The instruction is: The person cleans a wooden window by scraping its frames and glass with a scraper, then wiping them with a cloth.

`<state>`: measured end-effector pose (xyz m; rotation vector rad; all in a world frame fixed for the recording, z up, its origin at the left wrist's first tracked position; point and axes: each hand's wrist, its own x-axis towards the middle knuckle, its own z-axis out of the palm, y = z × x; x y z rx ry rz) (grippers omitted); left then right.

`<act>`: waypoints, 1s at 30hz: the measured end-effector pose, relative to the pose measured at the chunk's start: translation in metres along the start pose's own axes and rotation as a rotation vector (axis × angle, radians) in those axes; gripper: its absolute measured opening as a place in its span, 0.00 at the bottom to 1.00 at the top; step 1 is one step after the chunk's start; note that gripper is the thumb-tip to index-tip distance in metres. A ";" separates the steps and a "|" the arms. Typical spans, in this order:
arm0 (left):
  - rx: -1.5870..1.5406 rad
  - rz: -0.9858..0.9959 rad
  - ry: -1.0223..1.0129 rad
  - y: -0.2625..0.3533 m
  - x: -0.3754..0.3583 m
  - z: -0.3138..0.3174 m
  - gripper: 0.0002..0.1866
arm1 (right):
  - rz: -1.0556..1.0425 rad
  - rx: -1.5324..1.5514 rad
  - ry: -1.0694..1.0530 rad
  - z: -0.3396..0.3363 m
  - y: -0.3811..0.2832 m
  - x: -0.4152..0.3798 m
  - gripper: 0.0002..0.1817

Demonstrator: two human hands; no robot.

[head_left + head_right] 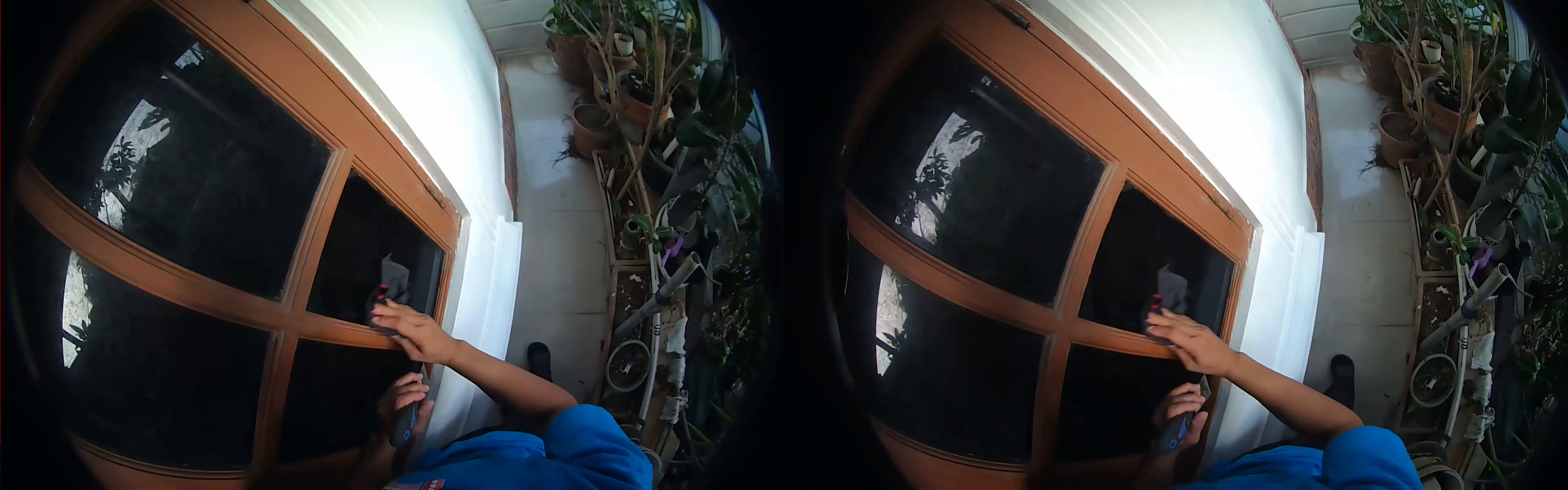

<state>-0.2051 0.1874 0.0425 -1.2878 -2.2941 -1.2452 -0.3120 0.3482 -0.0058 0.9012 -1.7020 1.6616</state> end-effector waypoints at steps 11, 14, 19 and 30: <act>-0.047 0.038 0.049 -0.007 -0.004 0.006 0.12 | 0.020 0.004 -0.001 0.007 -0.048 0.052 0.29; -0.031 0.073 0.068 -0.008 -0.001 -0.001 0.12 | -0.001 0.051 -0.050 0.001 -0.048 0.062 0.30; -0.105 0.079 0.094 -0.004 -0.004 -0.001 0.12 | 0.194 -0.005 0.026 0.019 0.002 -0.047 0.30; -0.164 0.104 0.064 0.006 0.006 -0.006 0.06 | 1.023 0.802 0.842 0.009 -0.019 -0.146 0.13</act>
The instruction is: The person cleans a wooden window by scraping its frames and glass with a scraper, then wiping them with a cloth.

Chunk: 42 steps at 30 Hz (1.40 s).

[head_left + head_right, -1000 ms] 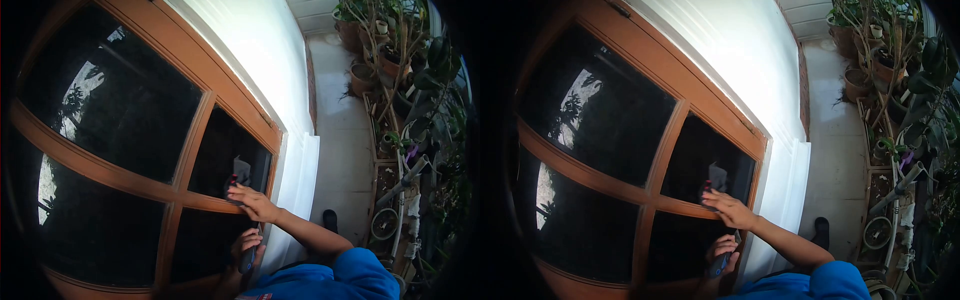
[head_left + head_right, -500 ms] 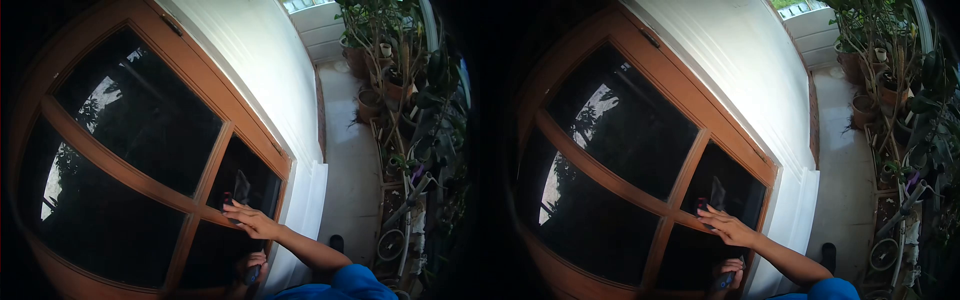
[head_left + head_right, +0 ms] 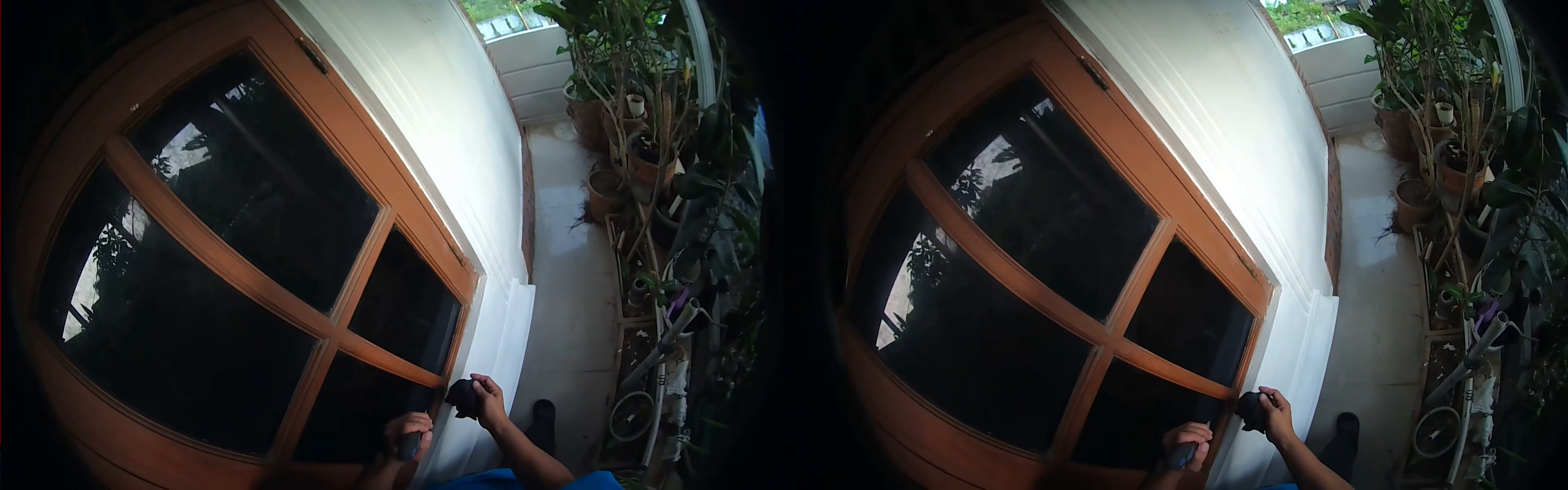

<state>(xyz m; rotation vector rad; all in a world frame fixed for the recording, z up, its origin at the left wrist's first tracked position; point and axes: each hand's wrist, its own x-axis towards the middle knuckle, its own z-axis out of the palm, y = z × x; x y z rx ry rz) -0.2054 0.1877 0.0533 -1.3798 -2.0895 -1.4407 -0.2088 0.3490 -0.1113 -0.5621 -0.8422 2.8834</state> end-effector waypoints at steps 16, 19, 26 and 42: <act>0.086 -0.014 -0.108 -0.005 -0.001 -0.003 0.10 | -0.555 -0.504 -0.088 0.080 -0.035 0.018 0.16; 0.096 -0.028 -0.097 -0.005 -0.003 0.000 0.09 | -0.750 -0.492 -0.342 0.170 -0.077 0.024 0.18; 0.107 -0.049 -0.081 -0.004 -0.001 -0.004 0.10 | -1.419 -0.425 -0.303 0.245 -0.117 0.078 0.14; 0.088 -0.059 -0.078 -0.010 -0.003 -0.003 0.11 | -1.493 -0.449 -0.088 0.260 -0.151 0.125 0.14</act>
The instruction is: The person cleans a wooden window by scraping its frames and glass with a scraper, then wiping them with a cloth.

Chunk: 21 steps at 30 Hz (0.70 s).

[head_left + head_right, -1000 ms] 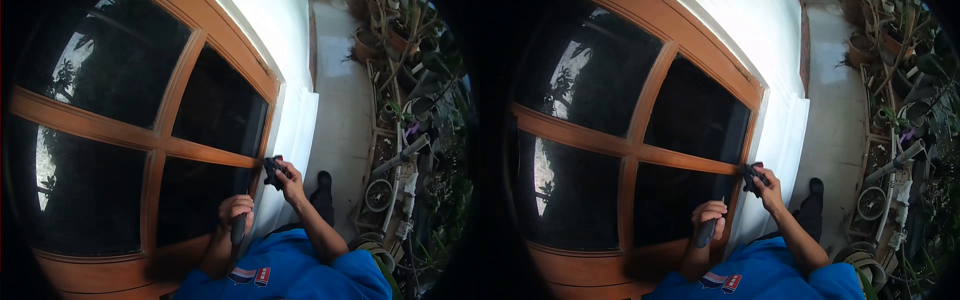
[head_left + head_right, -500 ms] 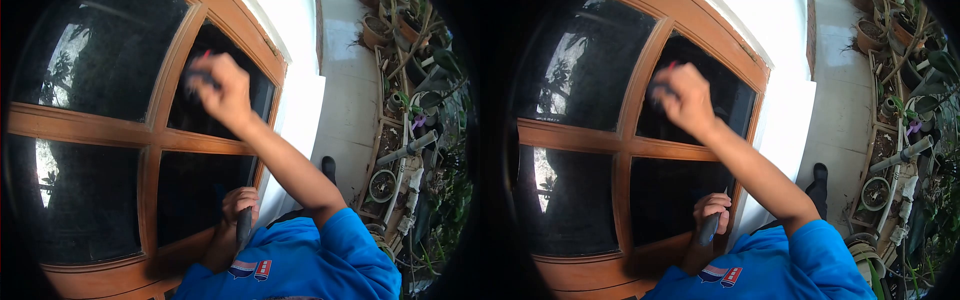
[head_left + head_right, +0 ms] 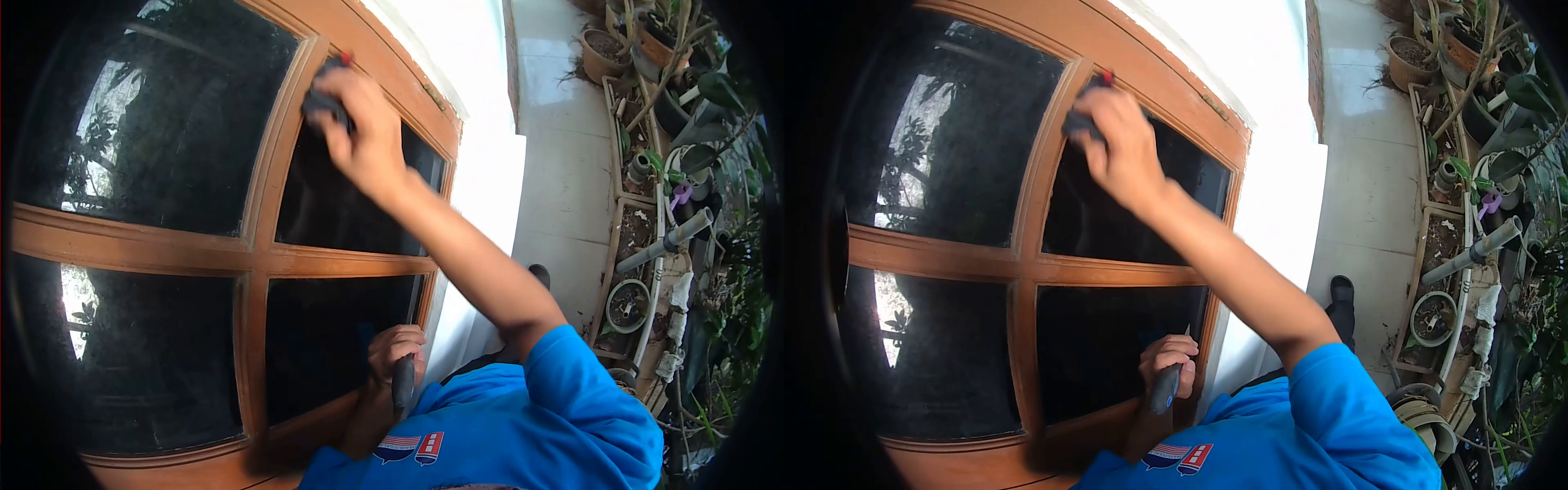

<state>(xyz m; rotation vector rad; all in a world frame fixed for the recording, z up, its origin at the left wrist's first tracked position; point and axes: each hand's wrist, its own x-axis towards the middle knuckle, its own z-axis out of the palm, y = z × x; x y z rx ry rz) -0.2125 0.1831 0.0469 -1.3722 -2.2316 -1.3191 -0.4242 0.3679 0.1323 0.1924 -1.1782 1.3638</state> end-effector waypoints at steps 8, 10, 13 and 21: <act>-0.017 -0.024 -0.006 -0.004 -0.003 0.005 0.11 | -0.021 -0.246 -0.197 -0.026 0.043 -0.017 0.18; -0.024 -0.028 0.008 -0.006 -0.007 0.006 0.11 | 0.015 -0.242 -0.224 -0.025 0.032 -0.010 0.18; -0.027 -0.016 -0.004 -0.008 -0.002 0.005 0.10 | -0.122 -0.127 -0.189 -0.010 0.028 0.001 0.18; -0.030 -0.048 0.004 -0.004 -0.004 0.008 0.10 | 0.122 -0.276 -0.409 -0.100 0.085 -0.094 0.19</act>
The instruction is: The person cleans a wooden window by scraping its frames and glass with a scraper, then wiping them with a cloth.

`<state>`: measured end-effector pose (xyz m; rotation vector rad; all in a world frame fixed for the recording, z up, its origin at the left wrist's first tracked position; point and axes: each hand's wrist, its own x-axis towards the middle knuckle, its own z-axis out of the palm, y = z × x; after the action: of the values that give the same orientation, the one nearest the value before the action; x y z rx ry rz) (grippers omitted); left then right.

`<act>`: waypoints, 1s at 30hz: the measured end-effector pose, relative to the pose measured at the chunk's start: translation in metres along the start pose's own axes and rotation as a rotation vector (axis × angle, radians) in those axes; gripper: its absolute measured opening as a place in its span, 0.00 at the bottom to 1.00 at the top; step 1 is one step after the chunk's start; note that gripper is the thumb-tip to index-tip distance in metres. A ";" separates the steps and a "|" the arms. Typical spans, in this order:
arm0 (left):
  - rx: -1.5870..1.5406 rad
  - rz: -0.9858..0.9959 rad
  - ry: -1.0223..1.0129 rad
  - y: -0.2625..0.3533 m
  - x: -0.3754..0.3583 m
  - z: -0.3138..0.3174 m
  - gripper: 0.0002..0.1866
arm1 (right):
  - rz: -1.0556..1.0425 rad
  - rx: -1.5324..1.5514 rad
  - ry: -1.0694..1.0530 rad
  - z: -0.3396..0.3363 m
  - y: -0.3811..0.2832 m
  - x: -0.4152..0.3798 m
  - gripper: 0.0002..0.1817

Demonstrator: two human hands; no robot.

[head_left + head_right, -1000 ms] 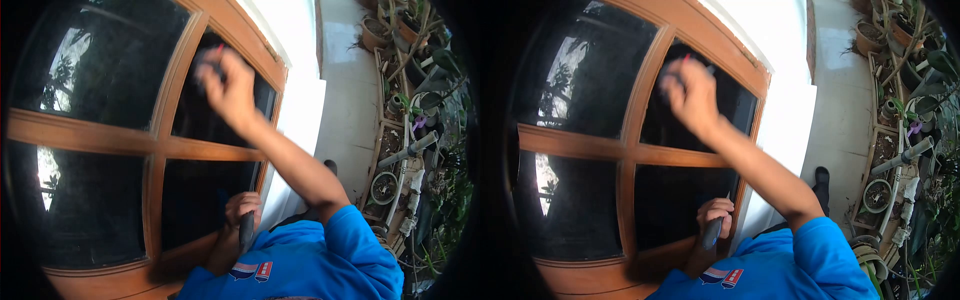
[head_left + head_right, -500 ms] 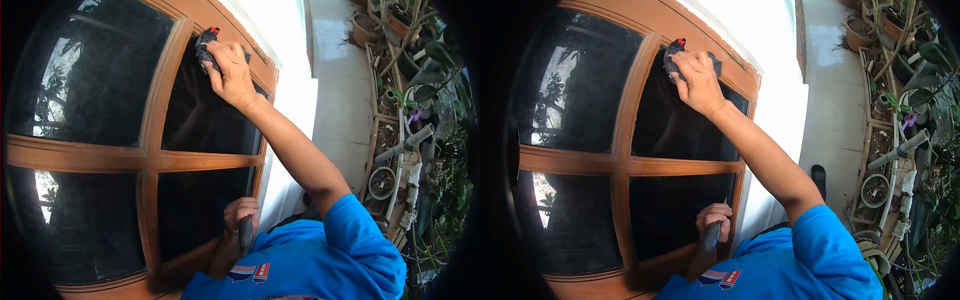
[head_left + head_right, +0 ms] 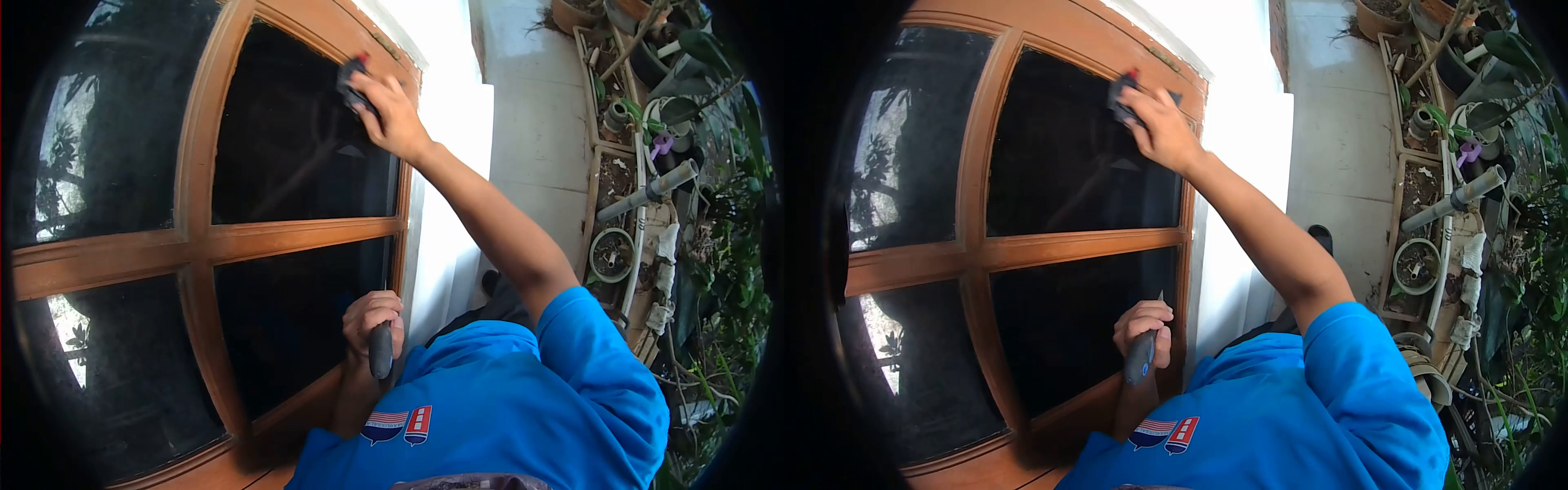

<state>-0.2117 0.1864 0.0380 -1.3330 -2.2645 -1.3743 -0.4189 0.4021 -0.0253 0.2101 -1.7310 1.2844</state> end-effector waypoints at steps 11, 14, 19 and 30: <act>-0.016 0.010 -0.019 -0.001 0.003 0.002 0.12 | 0.444 -0.216 -0.044 0.013 -0.007 -0.143 0.18; -0.028 0.014 -0.006 -0.003 0.001 0.002 0.12 | 0.447 -0.072 -0.128 -0.002 -0.062 -0.191 0.20; -0.013 0.016 -0.003 -0.003 0.003 0.003 0.11 | 0.860 0.026 -0.077 -0.005 -0.056 -0.181 0.15; 0.039 0.049 0.005 -0.002 -0.005 0.004 0.11 | 0.110 0.581 0.066 0.006 -0.191 0.020 0.24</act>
<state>-0.2095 0.1863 0.0319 -1.3613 -2.2284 -1.3096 -0.3160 0.3207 0.1155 0.4030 -1.2901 1.8342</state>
